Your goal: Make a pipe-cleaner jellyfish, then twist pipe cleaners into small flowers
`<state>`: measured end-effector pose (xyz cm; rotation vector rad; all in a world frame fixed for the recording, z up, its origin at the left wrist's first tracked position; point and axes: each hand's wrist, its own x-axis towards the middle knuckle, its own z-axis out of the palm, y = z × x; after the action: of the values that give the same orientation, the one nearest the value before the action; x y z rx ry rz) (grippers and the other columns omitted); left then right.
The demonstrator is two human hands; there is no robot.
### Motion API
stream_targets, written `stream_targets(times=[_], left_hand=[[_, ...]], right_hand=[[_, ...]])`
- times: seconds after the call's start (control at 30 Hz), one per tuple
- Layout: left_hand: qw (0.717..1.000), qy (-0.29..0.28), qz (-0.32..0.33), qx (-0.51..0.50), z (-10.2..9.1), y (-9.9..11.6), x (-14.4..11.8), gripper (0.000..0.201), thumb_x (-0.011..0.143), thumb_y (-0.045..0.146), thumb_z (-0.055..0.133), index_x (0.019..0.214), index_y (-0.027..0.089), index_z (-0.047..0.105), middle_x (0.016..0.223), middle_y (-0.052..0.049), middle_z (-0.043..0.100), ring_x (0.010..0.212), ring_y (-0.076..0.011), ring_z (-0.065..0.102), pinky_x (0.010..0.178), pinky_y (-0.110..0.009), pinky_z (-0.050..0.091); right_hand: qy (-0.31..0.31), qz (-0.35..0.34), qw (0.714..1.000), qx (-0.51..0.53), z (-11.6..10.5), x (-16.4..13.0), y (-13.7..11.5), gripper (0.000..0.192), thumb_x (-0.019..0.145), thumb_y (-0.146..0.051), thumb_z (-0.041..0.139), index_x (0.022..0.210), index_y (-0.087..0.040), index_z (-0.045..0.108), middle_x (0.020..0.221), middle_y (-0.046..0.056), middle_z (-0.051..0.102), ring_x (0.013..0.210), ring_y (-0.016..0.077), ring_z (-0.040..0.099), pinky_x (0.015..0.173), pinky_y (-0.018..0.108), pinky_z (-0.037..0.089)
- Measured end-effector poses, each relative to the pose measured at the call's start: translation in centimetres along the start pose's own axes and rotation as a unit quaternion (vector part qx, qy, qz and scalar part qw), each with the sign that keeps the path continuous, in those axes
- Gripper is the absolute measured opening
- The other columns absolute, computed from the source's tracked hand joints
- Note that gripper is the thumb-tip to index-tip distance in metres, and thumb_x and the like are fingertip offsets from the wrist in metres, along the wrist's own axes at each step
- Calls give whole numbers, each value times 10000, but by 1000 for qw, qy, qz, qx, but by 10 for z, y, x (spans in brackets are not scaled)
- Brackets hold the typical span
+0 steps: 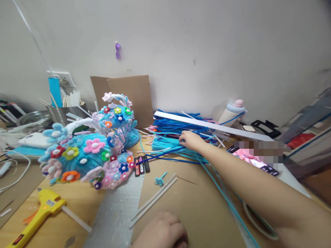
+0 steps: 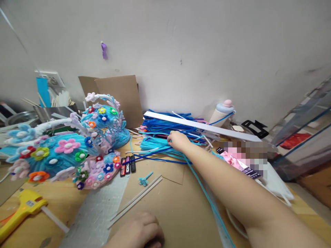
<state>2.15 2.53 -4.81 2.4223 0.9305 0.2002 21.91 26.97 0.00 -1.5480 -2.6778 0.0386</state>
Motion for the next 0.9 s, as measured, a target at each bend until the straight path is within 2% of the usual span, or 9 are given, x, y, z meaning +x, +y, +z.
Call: stream_targets(times=[0.07,0.17,0.33,0.5,0.6,0.73,0.9], left_hand=[[1000,15,5,8,2,0,0,91,793,211,615,872,206,659,833,-1,689,791,-160,635,686,-241,459],[999,27,10,17,4,-1,0,84,792,216,621,867,210,659,825,5,687,780,-156,638,672,-239,451],[999,28,16,17,6,-3,0,74,795,219,627,862,209,659,826,7,688,779,-153,638,670,-241,447],[999,25,17,21,5,-2,0,77,803,221,621,872,214,655,840,9,686,782,-147,629,666,-236,435],[999,28,19,29,5,-2,-1,69,811,239,621,868,213,650,831,10,682,771,-143,618,664,-236,427],[998,41,31,45,9,-5,-1,97,830,301,610,851,214,647,813,14,678,748,-138,608,650,-237,413],[997,54,37,51,14,-8,0,121,827,337,616,845,221,645,807,28,672,741,-133,616,633,-237,402]], right_hand=[[20,-5,1000,-5,0,-5,-3,129,834,-264,609,900,-206,704,996,70,619,944,198,576,763,274,435],[44,-8,999,-11,0,-11,-9,172,863,-249,544,905,-225,709,962,66,613,929,201,577,699,252,398],[55,-9,998,-5,5,-15,-20,222,892,-248,474,903,-244,695,962,51,614,863,176,592,671,231,377],[77,35,996,1,12,-8,-21,243,883,-198,476,1074,-211,626,1018,90,617,909,203,588,699,244,384],[79,40,996,6,15,-5,-20,279,858,-178,514,1128,-199,581,1019,86,624,901,205,587,704,250,385],[75,13,997,6,16,-6,-19,260,824,-147,553,1058,-233,625,1011,71,615,911,210,574,729,263,375],[90,16,996,21,17,-7,-16,116,823,-192,575,866,-220,678,926,59,602,875,200,575,717,259,380]])
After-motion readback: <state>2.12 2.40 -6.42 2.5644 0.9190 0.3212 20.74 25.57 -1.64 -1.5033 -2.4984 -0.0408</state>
